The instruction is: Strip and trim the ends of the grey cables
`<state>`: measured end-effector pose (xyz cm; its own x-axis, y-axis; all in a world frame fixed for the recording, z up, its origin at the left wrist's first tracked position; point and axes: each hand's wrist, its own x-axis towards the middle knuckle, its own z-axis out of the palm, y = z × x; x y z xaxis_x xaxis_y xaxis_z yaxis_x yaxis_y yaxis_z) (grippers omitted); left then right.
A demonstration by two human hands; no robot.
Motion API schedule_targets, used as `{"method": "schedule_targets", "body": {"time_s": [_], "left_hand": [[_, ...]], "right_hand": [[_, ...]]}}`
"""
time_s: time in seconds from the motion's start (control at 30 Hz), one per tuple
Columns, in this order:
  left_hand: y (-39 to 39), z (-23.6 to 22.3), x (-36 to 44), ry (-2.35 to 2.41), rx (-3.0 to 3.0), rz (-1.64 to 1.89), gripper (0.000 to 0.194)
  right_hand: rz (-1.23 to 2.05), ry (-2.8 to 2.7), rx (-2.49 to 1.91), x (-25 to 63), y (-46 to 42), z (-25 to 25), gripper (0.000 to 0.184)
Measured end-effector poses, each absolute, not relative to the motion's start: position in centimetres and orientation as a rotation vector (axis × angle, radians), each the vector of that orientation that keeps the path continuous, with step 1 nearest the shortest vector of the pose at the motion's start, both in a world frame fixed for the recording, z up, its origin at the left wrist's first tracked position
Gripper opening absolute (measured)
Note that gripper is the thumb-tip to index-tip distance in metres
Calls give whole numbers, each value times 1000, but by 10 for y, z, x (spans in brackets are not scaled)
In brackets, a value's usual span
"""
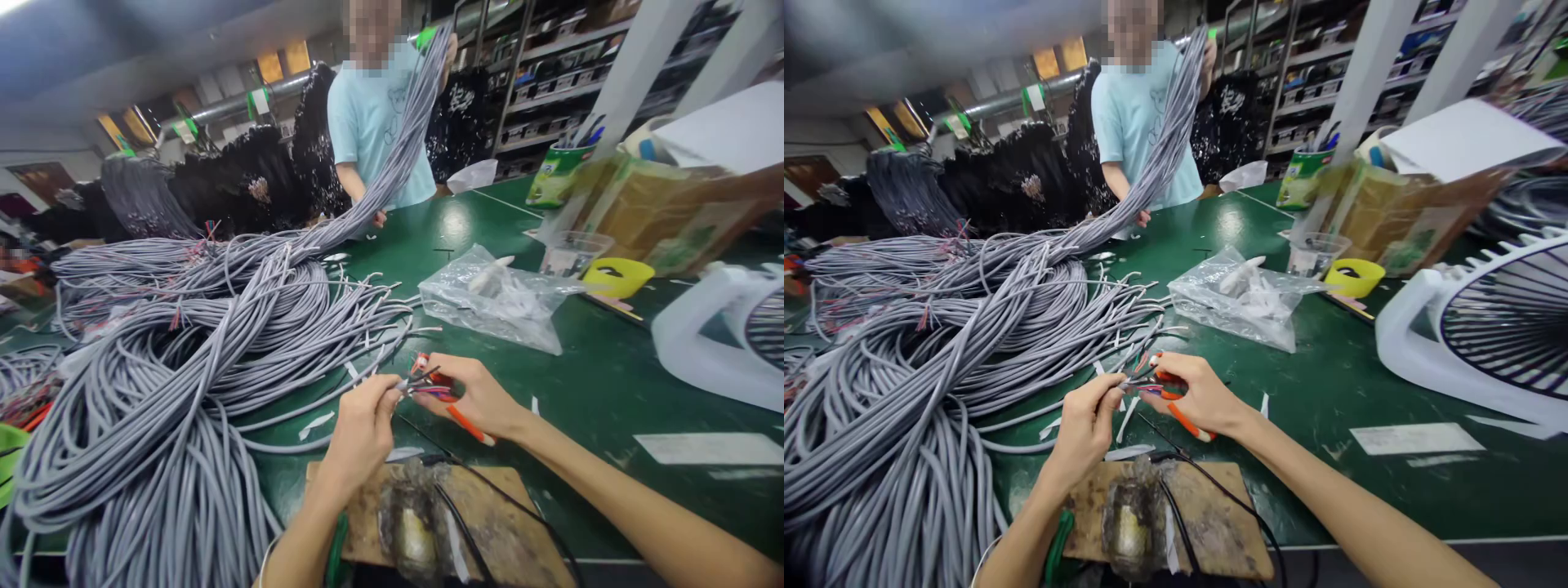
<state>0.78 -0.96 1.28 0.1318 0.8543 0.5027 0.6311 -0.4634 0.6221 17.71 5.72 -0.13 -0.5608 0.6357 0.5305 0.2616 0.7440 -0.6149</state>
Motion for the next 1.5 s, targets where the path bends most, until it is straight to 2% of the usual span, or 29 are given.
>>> {"method": "schedule_targets", "body": {"time_s": [0.13, 0.5, 0.73, 0.9, 1.0, 1.07, 1.13, 1.23, 1.33, 1.5], "left_hand": [[-12, 15, 10, 1473, 2104, 1156, 25], [-11, 13, 9, 1390, 1908, 1034, 35], [-10, 16, 9, 1361, 1828, 1018, 28], [-8, 12, 6, 1341, 1749, 1087, 30], [-8, 11, 4, 1324, 1706, 1098, 34], [-9, 12, 5, 1306, 1727, 1048, 36], [-10, 14, 6, 1291, 1761, 960, 38], [-9, 16, 8, 1314, 1710, 902, 32], [-6, 17, 9, 1378, 1468, 1016, 22], [1, 16, 7, 1426, 1281, 1095, 25]], "right_hand": [[529, -2192, -634, 177, 57, -9, 7], [183, -2311, -592, 181, 51, 0, 9], [-38, -2270, -682, 182, 49, -11, 23], [265, -2123, -820, 183, 45, -8, 37], [673, -2044, -874, 181, 43, -1, 34], [978, -1996, -772, 180, 42, 2, 29], [1169, -1895, -678, 178, 40, 4, 33], [1215, -1765, -691, 177, 37, 4, 38], [1153, -1701, -761, 177, 35, 3, 43], [1069, -1618, -795, 175, 35, 0, 42]]}}
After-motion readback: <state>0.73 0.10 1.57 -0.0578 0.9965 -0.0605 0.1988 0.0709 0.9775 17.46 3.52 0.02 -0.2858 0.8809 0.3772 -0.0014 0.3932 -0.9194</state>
